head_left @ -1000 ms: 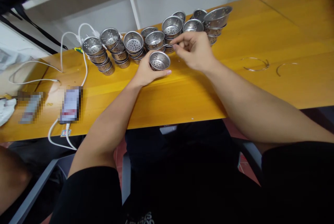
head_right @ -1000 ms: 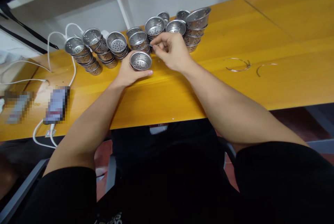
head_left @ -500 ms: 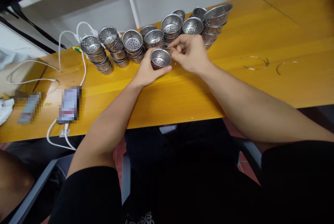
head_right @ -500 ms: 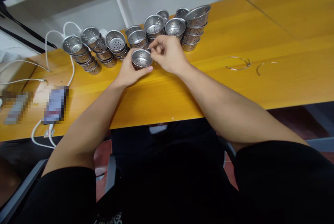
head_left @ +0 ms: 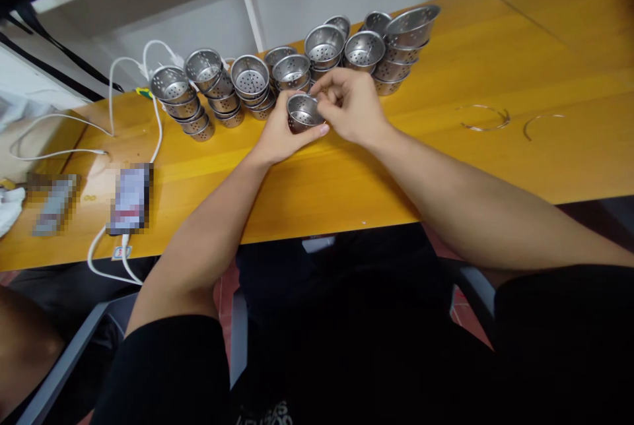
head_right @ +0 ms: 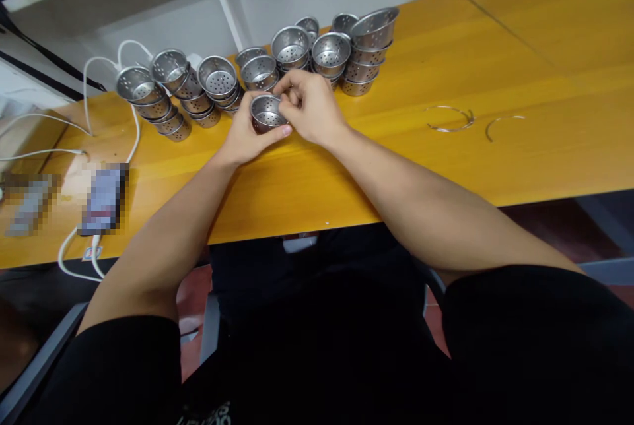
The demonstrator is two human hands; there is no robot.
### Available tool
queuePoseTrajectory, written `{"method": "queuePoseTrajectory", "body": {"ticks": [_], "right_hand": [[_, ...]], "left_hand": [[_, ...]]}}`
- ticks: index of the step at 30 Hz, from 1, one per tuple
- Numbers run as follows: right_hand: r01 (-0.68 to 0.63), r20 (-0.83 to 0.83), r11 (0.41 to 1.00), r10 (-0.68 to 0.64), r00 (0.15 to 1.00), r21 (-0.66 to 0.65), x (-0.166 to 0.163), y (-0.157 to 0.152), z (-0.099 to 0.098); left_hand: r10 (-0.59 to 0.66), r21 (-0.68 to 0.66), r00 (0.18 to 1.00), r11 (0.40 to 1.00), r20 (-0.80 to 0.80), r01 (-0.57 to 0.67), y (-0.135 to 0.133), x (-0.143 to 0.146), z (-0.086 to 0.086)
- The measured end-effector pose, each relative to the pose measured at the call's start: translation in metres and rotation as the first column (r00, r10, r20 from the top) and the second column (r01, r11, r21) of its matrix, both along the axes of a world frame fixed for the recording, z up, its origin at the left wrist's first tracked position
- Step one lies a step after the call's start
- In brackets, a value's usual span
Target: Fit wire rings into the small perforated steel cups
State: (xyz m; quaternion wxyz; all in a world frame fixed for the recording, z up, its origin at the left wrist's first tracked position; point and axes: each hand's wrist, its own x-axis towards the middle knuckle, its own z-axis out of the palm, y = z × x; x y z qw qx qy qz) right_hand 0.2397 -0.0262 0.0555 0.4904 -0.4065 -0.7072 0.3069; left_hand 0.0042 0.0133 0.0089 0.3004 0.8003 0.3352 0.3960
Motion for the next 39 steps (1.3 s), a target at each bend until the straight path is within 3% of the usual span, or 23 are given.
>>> {"method": "queuePoseTrajectory", "body": {"ticks": [5, 9, 11, 21, 26, 37, 39], "right_hand": [[-0.137, -0.074, 0.991, 0.136, 0.988, -0.006, 0.008, -0.004, 0.014], [-0.410, -0.053, 0.909, 0.406, 0.912, -0.073, 0.028, -0.002, 0.024], [-0.457, -0.072, 0.885, 0.452, 0.889, -0.086, 0.033, 0.000, 0.025], [-0.347, -0.182, 0.932, 0.326, 0.928, -0.103, 0.021, 0.000, 0.019], [-0.350, -0.228, 0.932, 0.322, 0.919, -0.095, 0.019, 0.001, 0.017], [-0.382, -0.114, 0.923, 0.377, 0.919, -0.033, 0.025, 0.006, 0.012], [-0.334, -0.109, 0.942, 0.334, 0.936, 0.018, 0.027, 0.005, 0.013]], "left_hand": [[-0.001, -0.038, 1.000, 0.999, 0.014, 0.001, 0.001, -0.003, 0.003], [-0.011, -0.072, 0.999, 0.997, 0.032, 0.014, 0.006, -0.008, 0.002], [-0.033, -0.070, 0.999, 0.997, 0.028, 0.035, 0.006, -0.008, 0.002], [-0.095, 0.064, 0.995, 0.994, 0.015, 0.094, 0.019, -0.008, -0.015], [-0.148, 0.141, 0.989, 0.979, 0.012, 0.145, 0.025, -0.009, -0.019], [-0.053, 0.159, 0.998, 0.986, -0.038, 0.059, 0.013, -0.009, -0.015], [-0.015, 0.149, 0.999, 0.989, -0.036, 0.020, 0.011, -0.008, -0.013]]}}
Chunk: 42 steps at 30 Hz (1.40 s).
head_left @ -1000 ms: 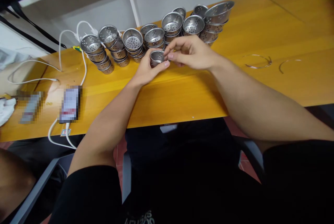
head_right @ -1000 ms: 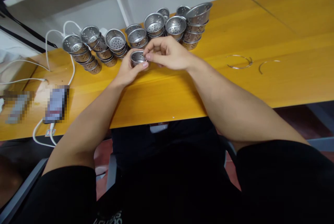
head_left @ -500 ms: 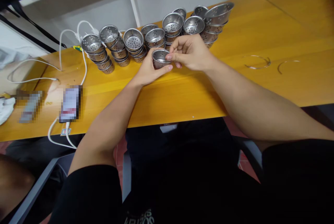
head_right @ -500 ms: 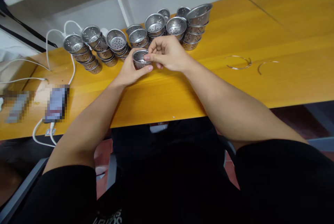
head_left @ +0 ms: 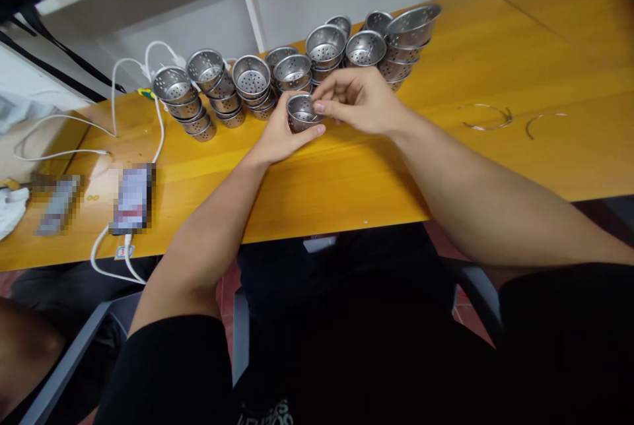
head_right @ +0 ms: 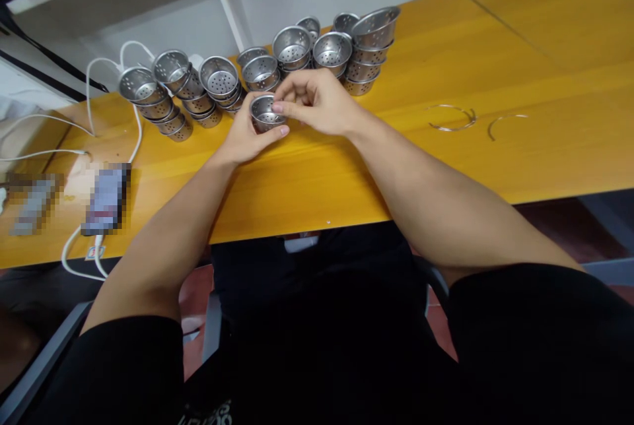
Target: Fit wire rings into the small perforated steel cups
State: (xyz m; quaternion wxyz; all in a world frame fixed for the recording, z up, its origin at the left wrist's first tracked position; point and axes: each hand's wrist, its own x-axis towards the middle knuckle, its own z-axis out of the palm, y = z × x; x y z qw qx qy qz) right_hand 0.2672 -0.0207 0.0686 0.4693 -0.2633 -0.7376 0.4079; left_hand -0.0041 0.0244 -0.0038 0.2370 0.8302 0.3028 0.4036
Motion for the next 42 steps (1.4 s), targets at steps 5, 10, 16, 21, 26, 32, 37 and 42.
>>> {"method": "queuePoseTrajectory", "body": {"ticks": [5, 10, 16, 21, 26, 32, 37, 42], "right_hand": [[0.172, 0.193, 0.966, -0.210, 0.959, 0.193, 0.010, -0.008, 0.007], [0.103, 0.310, 0.953, -0.194, 0.931, 0.286, 0.013, -0.011, 0.009], [0.044, 0.337, 0.934, -0.171, 0.926, 0.354, 0.014, -0.005, 0.001], [0.033, 0.341, 0.940, -0.155, 0.927, 0.340, 0.016, -0.002, 0.000], [0.031, 0.352, 0.952, -0.142, 0.925, 0.304, 0.014, -0.001, -0.002], [0.078, 0.333, 0.971, -0.153, 0.930, 0.227, 0.006, 0.000, -0.009], [0.092, 0.319, 0.981, -0.143, 0.937, 0.170, 0.002, -0.003, -0.009], [0.050, 0.274, 0.977, -0.107, 0.956, 0.207, 0.006, -0.008, -0.003]], "left_hand": [[0.046, -0.019, 0.999, 0.999, 0.024, -0.046, 0.000, 0.000, 0.003], [0.016, 0.013, 0.999, 1.000, 0.042, -0.016, 0.010, -0.005, -0.005], [-0.075, 0.071, 0.997, 0.995, 0.021, 0.074, 0.021, -0.011, -0.014], [-0.129, 0.092, 0.992, 0.988, 0.009, 0.128, 0.029, -0.015, -0.022], [-0.179, 0.094, 0.984, 0.980, 0.020, 0.176, 0.031, -0.013, -0.024], [-0.054, 0.009, 0.998, 0.999, 0.014, 0.054, 0.006, -0.005, -0.008], [0.020, -0.028, 1.000, 0.999, 0.017, -0.019, -0.006, -0.003, 0.006], [0.052, -0.046, 0.999, 0.998, 0.010, -0.052, -0.007, 0.002, 0.010]]}}
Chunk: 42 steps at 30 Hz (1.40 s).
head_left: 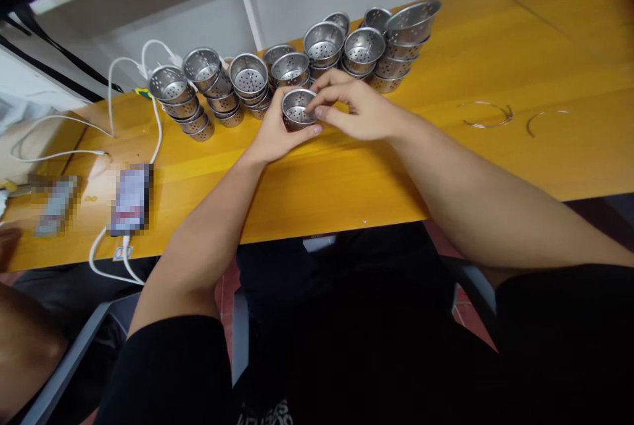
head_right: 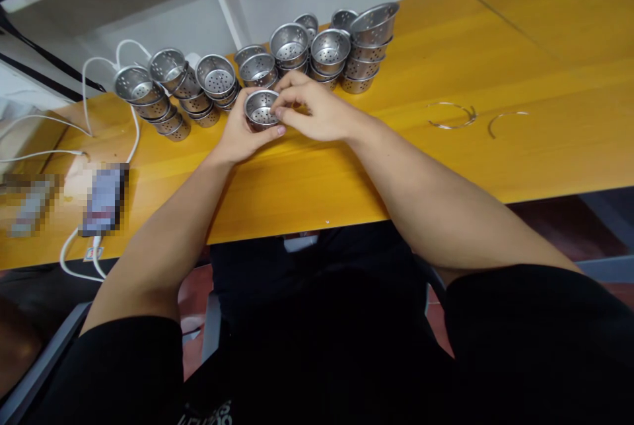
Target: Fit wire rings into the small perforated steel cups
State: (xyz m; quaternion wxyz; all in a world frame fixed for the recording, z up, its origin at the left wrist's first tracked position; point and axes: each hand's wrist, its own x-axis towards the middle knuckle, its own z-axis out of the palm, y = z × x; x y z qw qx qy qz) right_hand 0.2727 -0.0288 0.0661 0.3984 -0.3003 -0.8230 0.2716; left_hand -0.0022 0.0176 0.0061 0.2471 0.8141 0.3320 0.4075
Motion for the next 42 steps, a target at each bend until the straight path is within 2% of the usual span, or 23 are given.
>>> {"method": "queuePoseTrajectory", "body": {"ticks": [4, 8, 12, 16, 19, 23, 27, 30, 32, 33, 37, 42], "right_hand": [[-0.010, 0.017, 1.000, 0.010, 1.000, -0.025, 0.014, 0.003, 0.007], [0.080, 0.170, 0.996, -0.073, 0.983, -0.035, 0.040, 0.010, 0.019], [0.249, 0.426, 0.969, -0.222, 0.877, -0.007, 0.060, 0.015, 0.031], [0.364, 0.561, 0.931, -0.287, 0.777, -0.026, 0.060, 0.013, 0.037], [0.411, 0.595, 0.911, -0.311, 0.741, -0.036, 0.052, 0.010, 0.037], [0.458, 0.566, 0.888, -0.362, 0.740, -0.031, 0.042, 0.003, 0.037], [0.504, 0.576, 0.862, -0.392, 0.717, -0.041, 0.038, -0.006, 0.047], [0.559, 0.565, 0.829, -0.471, 0.677, 0.022, 0.042, -0.010, 0.053], [0.562, 0.482, 0.823, -0.526, 0.701, 0.082, 0.042, -0.011, 0.052], [0.534, 0.413, 0.838, -0.526, 0.743, 0.107, 0.041, -0.011, 0.050], [0.304, 0.148, 0.943, -0.322, 0.935, 0.136, 0.015, -0.010, 0.032], [0.165, 0.136, 0.979, -0.181, 0.974, 0.122, -0.025, -0.002, 0.015]], "left_hand": [[-0.043, -0.078, 0.999, 0.996, 0.014, 0.044, 0.002, 0.002, -0.005], [-0.099, -0.174, 0.994, 0.979, 0.050, 0.106, 0.002, -0.003, -0.008], [-0.056, -0.212, 0.997, 0.975, 0.049, 0.065, -0.002, -0.007, -0.002], [-0.084, -0.189, 0.995, 0.978, 0.045, 0.091, -0.007, -0.006, 0.005], [-0.094, -0.178, 0.995, 0.979, 0.043, 0.100, -0.008, -0.006, 0.007], [-0.094, -0.167, 0.995, 0.981, 0.046, 0.100, -0.007, -0.006, 0.005], [-0.075, -0.169, 0.995, 0.982, 0.061, 0.085, -0.008, -0.004, 0.006], [-0.047, -0.176, 0.997, 0.983, 0.068, 0.058, -0.009, -0.003, 0.011], [-0.015, -0.168, 0.997, 0.985, 0.072, 0.027, -0.008, -0.003, 0.013], [0.003, -0.161, 0.997, 0.987, 0.075, 0.009, -0.008, -0.003, 0.013], [0.051, -0.140, 0.995, 0.989, 0.085, -0.039, -0.004, -0.001, 0.013], [0.039, -0.124, 0.993, 0.992, 0.108, -0.026, -0.005, 0.001, 0.015]]}}
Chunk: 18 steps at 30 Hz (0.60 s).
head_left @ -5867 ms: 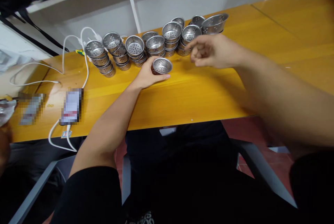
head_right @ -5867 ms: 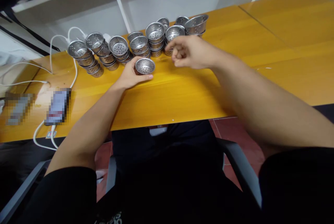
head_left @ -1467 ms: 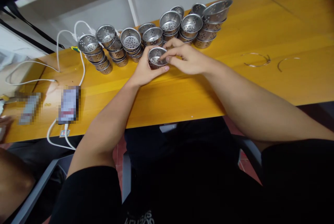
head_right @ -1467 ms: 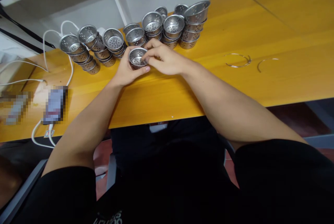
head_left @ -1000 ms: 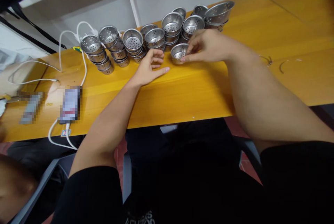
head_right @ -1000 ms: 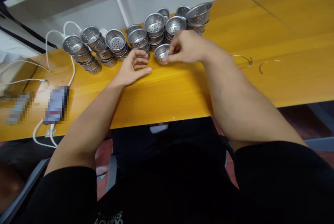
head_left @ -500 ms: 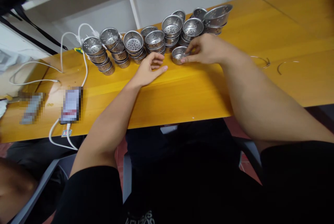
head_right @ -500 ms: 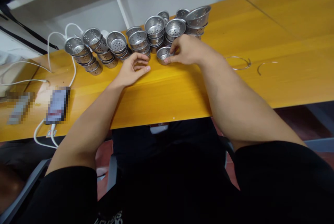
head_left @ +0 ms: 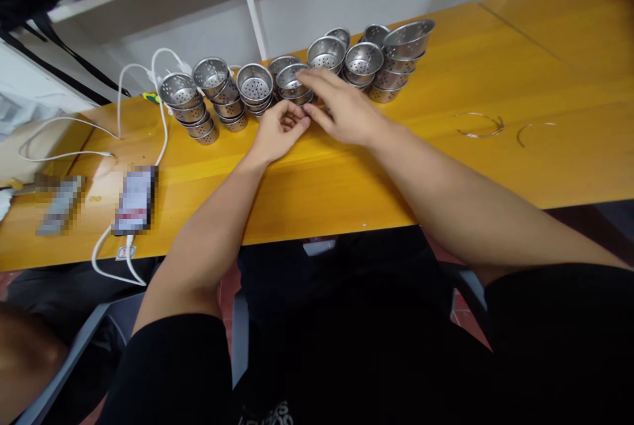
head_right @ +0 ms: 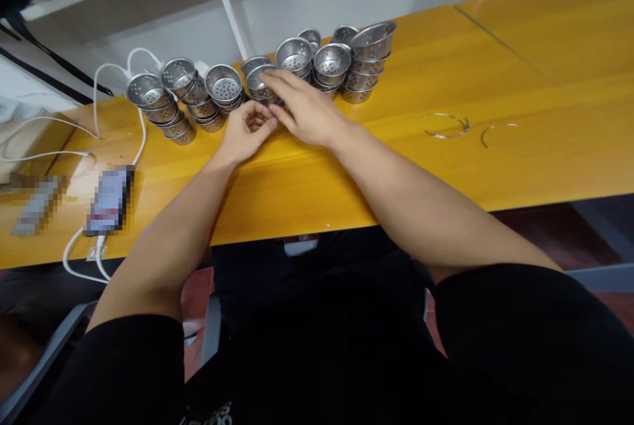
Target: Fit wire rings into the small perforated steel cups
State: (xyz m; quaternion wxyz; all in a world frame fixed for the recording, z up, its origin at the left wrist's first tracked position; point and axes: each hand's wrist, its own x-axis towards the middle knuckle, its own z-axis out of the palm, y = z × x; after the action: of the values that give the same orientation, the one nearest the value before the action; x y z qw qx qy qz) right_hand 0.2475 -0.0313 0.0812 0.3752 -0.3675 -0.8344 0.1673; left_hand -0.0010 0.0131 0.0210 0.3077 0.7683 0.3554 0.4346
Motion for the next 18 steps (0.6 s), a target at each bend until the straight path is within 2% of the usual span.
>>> {"method": "queuePoseTrajectory", "body": {"ticks": [5, 11, 15, 18], "right_hand": [[0.038, 0.046, 0.999, -0.038, 0.998, 0.009, -0.003, 0.012, -0.008], [0.036, -0.006, 0.999, -0.036, 0.999, 0.009, 0.008, 0.013, -0.010], [0.053, -0.060, 0.999, -0.053, 0.997, 0.002, 0.015, 0.014, -0.014], [0.057, -0.139, 0.998, -0.054, 0.989, 0.018, 0.020, 0.018, -0.019]], "left_hand": [[0.080, 0.117, 0.997, 0.990, 0.015, -0.081, -0.001, -0.001, 0.006], [0.204, 0.307, 0.977, 0.928, 0.062, -0.213, 0.002, -0.005, 0.009], [0.208, 0.312, 0.978, 0.928, 0.025, -0.205, 0.003, -0.004, 0.002], [0.154, 0.291, 0.985, 0.948, -0.077, -0.126, 0.010, -0.004, -0.011]]}}
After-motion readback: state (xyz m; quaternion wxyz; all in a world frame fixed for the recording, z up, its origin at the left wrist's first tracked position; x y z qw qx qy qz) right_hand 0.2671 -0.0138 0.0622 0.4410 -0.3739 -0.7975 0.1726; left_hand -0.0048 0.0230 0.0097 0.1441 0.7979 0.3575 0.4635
